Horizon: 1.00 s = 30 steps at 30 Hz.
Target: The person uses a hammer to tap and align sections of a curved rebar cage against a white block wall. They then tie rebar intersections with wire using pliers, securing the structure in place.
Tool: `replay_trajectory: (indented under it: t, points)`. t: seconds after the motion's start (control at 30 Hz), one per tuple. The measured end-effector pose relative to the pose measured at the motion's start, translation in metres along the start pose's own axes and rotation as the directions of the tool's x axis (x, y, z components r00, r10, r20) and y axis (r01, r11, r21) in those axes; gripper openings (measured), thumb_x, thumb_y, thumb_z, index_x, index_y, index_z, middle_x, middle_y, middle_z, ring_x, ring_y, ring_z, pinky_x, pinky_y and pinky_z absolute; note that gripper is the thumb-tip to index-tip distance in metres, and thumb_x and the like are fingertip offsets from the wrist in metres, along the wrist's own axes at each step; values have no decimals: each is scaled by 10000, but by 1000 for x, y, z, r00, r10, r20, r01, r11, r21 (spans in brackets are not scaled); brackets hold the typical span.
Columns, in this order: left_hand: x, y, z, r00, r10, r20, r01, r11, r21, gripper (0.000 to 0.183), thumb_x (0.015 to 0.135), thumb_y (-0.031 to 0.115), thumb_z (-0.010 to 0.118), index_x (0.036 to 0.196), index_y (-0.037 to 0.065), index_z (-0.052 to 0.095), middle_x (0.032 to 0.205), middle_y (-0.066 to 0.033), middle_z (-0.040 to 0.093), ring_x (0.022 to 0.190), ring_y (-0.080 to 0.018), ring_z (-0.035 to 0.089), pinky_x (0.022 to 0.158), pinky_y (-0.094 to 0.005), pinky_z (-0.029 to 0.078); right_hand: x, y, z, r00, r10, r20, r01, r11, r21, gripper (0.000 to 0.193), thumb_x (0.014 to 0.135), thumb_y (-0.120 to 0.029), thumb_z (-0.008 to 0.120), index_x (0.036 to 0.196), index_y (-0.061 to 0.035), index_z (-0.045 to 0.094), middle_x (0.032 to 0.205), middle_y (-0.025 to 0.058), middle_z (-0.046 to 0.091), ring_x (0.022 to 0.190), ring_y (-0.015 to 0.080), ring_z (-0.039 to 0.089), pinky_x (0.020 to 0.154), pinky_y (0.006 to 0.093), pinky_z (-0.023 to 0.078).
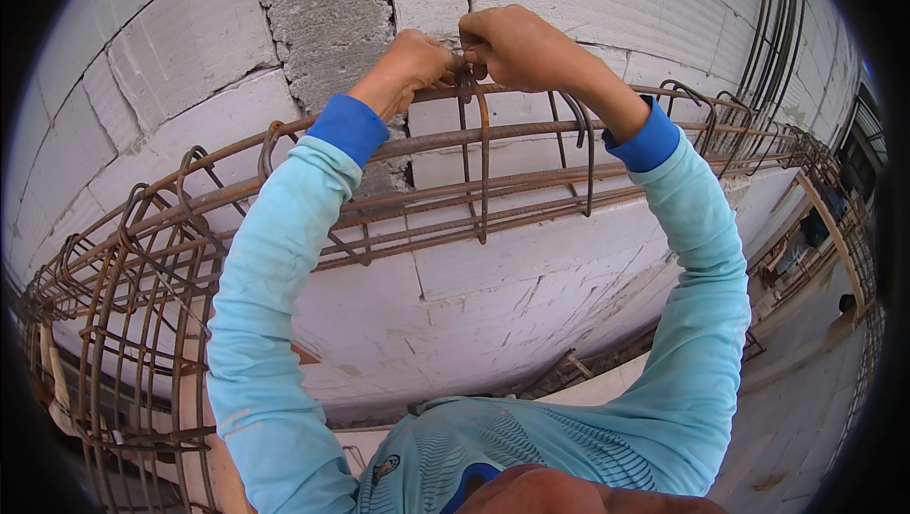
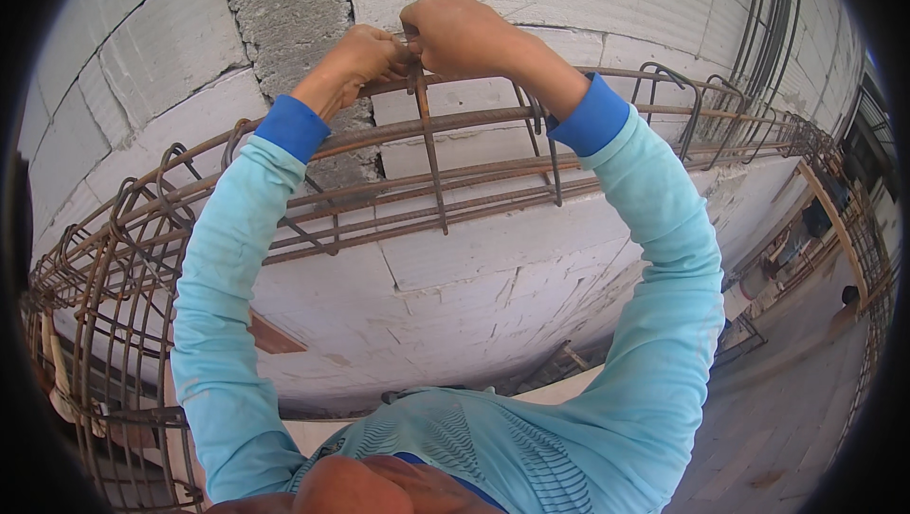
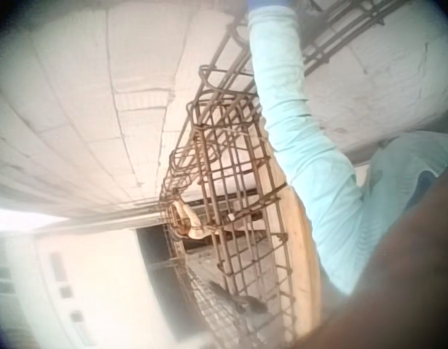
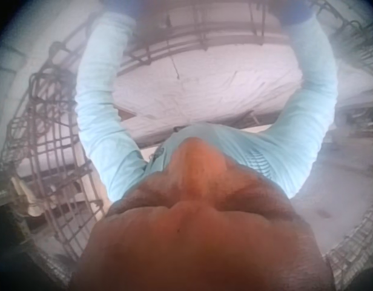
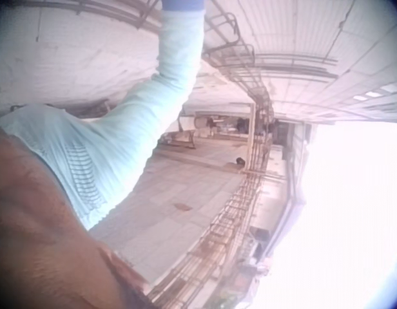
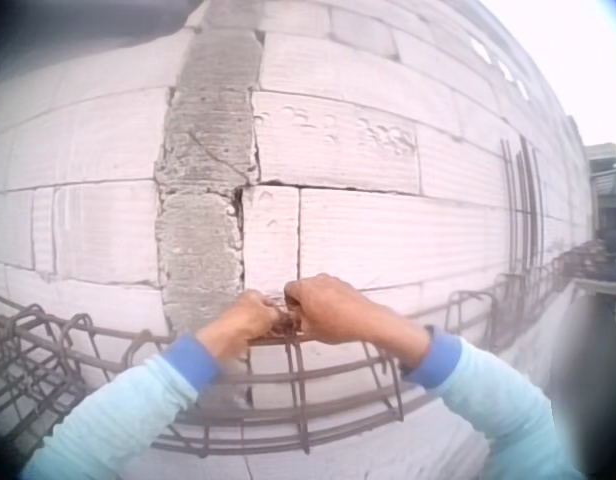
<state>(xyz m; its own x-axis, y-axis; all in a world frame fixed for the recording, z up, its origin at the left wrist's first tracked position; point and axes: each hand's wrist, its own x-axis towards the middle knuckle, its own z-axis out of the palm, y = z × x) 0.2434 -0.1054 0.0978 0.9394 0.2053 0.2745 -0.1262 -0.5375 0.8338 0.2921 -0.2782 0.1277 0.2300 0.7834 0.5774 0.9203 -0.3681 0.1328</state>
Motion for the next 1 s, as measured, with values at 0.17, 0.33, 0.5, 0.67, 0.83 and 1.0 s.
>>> replay_trajectory:
  t: [0.17, 0.33, 0.5, 0.67, 0.83, 1.0]
  points:
    - [4, -3, -1, 1000, 3, 5, -3, 1000, -11, 314, 892, 307, 780, 877, -2, 722, 843, -121, 731, 802, -211, 701, 730, -331, 523, -3, 3, -1, 998, -43, -55, 49, 994, 101, 113, 891, -70, 651, 883, 39, 626, 777, 187, 675, 730, 356, 671, 662, 435, 508]
    - [5, -2, -1, 998, -43, 36, 43, 999, 0, 268, 892, 293, 782, 870, 38, 704, 865, -102, 728, 841, -217, 699, 771, -336, 507, -6, 6, -1, 996, 72, 58, -83, 975, 206, 127, 936, -74, 625, 926, 53, 619, 783, 183, 686, 755, 257, 730, 645, 377, 548]
    - [4, -3, -2, 993, -38, 113, 47, 996, -78, 197, 929, 250, 742, 933, 59, 693, 953, -89, 721, 900, -210, 690, 834, -330, 488, -7, 6, 4, 960, 221, 174, -267, 911, 315, 170, 1019, -109, 568, 1024, 58, 601, 902, 168, 714, 872, 222, 753, 670, 333, 580]
    - [4, -4, -2, 994, -51, 94, 57, 996, -68, 202, 962, 242, 706, 964, 41, 684, 963, -89, 710, 904, -195, 687, 844, -332, 499, -12, 4, 5, 904, 326, 277, -426, 745, 513, 224, 1053, -172, 558, 1090, 41, 618, 1023, 140, 714, 981, 215, 726, 795, 335, 575]
    - [2, -3, 0, 998, -30, 55, 34, 996, -79, 252, 973, 251, 701, 1013, 5, 663, 942, -115, 705, 875, -191, 695, 784, -322, 533, -15, 2, 7, 882, 358, 307, -471, 632, 615, 259, 1053, -188, 561, 1127, 52, 624, 1049, 147, 710, 997, 202, 704, 849, 339, 559]
    - [2, -1, 4, 998, 60, 30, -59, 997, -56, 267, 971, 251, 707, 1016, -7, 655, 904, -128, 711, 800, -200, 710, 757, -316, 545, -18, 7, 12, 898, 334, 287, -433, 546, 717, 312, 1051, -204, 565, 1147, 89, 611, 1036, 166, 715, 967, 206, 718, 834, 338, 571]
